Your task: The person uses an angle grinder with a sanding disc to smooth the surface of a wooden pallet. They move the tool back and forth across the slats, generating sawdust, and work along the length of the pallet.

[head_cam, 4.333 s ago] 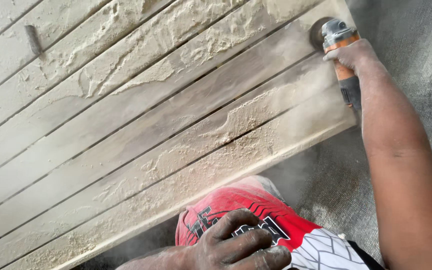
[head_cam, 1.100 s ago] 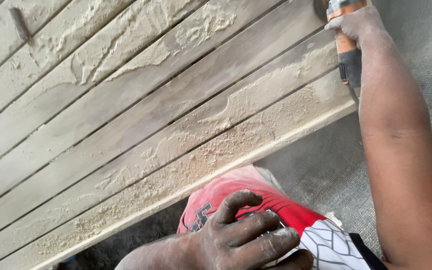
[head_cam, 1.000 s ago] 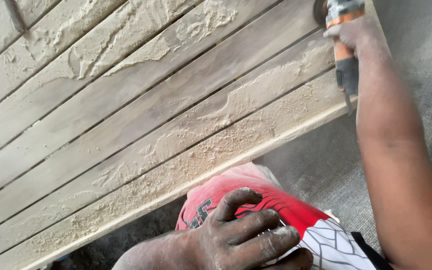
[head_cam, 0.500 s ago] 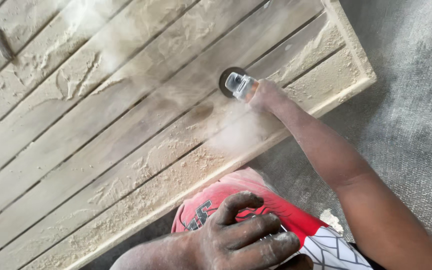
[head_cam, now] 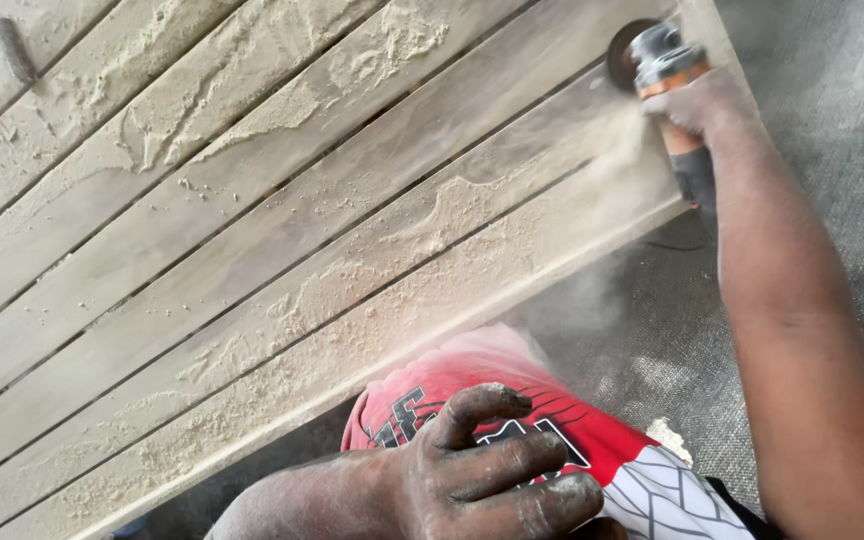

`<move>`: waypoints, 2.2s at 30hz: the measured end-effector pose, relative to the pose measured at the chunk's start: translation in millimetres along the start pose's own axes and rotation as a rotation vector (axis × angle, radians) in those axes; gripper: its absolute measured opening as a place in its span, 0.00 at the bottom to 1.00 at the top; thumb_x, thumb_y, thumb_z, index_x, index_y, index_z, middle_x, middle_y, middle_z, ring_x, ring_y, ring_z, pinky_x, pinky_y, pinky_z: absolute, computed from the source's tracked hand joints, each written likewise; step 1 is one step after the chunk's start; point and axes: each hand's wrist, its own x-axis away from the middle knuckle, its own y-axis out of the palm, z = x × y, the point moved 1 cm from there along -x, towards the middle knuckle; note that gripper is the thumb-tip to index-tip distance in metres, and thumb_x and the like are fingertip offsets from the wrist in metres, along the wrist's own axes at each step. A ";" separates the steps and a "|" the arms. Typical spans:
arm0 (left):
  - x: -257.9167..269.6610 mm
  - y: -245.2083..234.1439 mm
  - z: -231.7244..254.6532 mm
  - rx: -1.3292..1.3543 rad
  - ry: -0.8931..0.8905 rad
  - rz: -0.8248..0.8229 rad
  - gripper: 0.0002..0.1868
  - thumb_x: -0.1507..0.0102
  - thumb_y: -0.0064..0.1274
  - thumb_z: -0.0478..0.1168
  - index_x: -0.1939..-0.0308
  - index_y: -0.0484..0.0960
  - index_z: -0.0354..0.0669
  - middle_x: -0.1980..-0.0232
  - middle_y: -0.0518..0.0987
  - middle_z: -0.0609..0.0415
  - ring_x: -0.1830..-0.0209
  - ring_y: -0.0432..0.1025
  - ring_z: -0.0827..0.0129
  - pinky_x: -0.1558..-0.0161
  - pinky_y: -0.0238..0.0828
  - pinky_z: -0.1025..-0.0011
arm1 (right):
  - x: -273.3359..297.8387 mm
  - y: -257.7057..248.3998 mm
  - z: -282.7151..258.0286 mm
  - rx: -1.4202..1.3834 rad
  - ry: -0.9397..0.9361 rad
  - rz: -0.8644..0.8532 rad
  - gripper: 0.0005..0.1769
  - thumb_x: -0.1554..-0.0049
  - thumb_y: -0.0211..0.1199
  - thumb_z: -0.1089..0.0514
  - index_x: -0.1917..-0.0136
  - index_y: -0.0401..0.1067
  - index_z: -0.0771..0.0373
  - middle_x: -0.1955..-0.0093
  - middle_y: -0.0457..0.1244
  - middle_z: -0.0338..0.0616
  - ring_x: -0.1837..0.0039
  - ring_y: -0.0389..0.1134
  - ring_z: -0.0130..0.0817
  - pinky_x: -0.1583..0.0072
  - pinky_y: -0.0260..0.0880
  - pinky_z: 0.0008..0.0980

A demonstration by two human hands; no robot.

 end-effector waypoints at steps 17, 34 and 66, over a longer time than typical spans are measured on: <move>3.8 -4.8 -2.9 0.034 0.129 -0.017 0.08 0.34 0.66 0.35 0.52 0.87 0.50 0.49 0.79 0.61 0.50 0.78 0.70 0.38 0.68 0.59 | 50.8 87.0 51.6 0.235 -0.185 0.021 0.27 0.48 0.72 0.40 0.47 0.77 0.63 0.52 0.70 0.56 0.48 0.72 0.49 0.46 0.73 0.46; 13.8 7.3 8.4 0.029 0.142 0.032 0.05 0.35 0.68 0.37 0.59 0.85 0.47 0.52 0.79 0.62 0.55 0.78 0.71 0.40 0.71 0.58 | 118.6 106.6 20.7 0.222 -0.108 -0.214 0.29 0.50 0.72 0.45 0.40 0.73 0.61 0.44 0.69 0.56 0.42 0.71 0.46 0.39 0.72 0.43; 74.9 22.9 11.9 0.225 0.245 0.081 0.18 0.41 0.50 0.42 0.61 0.81 0.26 0.56 0.79 0.40 0.52 0.76 0.44 0.41 0.76 0.48 | 110.9 230.7 -94.7 0.639 -0.508 -0.298 0.35 0.61 0.78 0.37 0.45 0.79 0.59 0.49 0.73 0.56 0.46 0.74 0.52 0.44 0.74 0.48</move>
